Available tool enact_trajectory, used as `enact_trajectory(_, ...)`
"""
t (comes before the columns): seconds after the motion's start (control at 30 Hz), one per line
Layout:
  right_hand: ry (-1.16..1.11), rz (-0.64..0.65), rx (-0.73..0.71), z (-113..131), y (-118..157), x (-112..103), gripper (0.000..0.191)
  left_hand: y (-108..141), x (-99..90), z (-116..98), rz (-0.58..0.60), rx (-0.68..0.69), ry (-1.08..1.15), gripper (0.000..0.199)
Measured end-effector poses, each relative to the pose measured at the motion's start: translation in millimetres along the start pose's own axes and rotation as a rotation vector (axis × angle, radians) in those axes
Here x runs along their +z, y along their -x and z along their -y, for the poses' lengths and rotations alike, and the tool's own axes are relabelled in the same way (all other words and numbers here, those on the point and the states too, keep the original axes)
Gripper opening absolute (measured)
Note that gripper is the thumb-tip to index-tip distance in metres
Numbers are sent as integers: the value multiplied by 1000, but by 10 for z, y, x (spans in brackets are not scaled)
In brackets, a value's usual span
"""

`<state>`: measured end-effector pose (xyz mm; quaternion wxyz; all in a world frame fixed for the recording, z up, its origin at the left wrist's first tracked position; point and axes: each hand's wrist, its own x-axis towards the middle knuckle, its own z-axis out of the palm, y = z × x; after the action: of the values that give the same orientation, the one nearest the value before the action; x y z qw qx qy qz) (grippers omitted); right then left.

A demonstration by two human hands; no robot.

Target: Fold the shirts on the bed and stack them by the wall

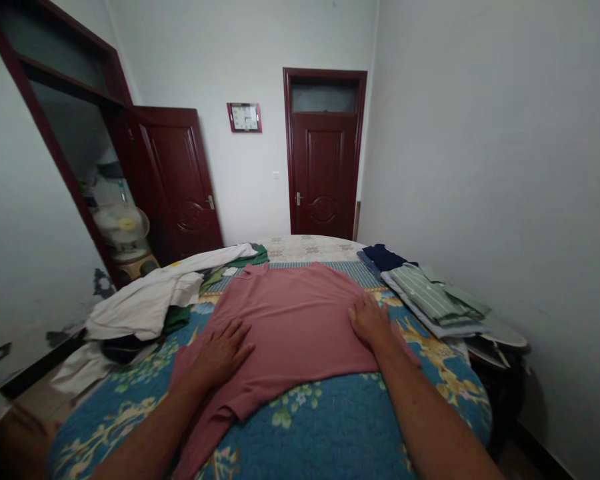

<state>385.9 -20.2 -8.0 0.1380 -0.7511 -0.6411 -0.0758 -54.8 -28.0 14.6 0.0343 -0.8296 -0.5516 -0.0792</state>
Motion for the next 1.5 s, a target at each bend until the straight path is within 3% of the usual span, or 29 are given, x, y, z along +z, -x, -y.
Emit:
enact_trajectory(0.07,-56,-4,-129,196,48,-12,54,-8,-2,3,5,-1,-1,64)
enact_trajectory(0.17,-161,101,-303,476,132,6,57,-24,1,5,25,-13,4,64)
enact_trajectory(0.3,-182,174,-313,584,154,21,60,-39,-4,-3,41,-30,-6,65)
enact_trajectory(0.57,-88,115,-88,176,51,55,56,-32,-18,-7,41,-20,-24,64)
enact_trajectory(0.97,2,117,-33,-474,346,-15,57,40,61,150,-12,4,4,63)
enact_trajectory(1.3,-56,-6,-102,-947,722,-39,55,469,90,426,-115,6,-8,56)
enact_trajectory(1.5,-247,-153,-186,-1072,1190,-242,38,985,162,562,-258,230,163,47)
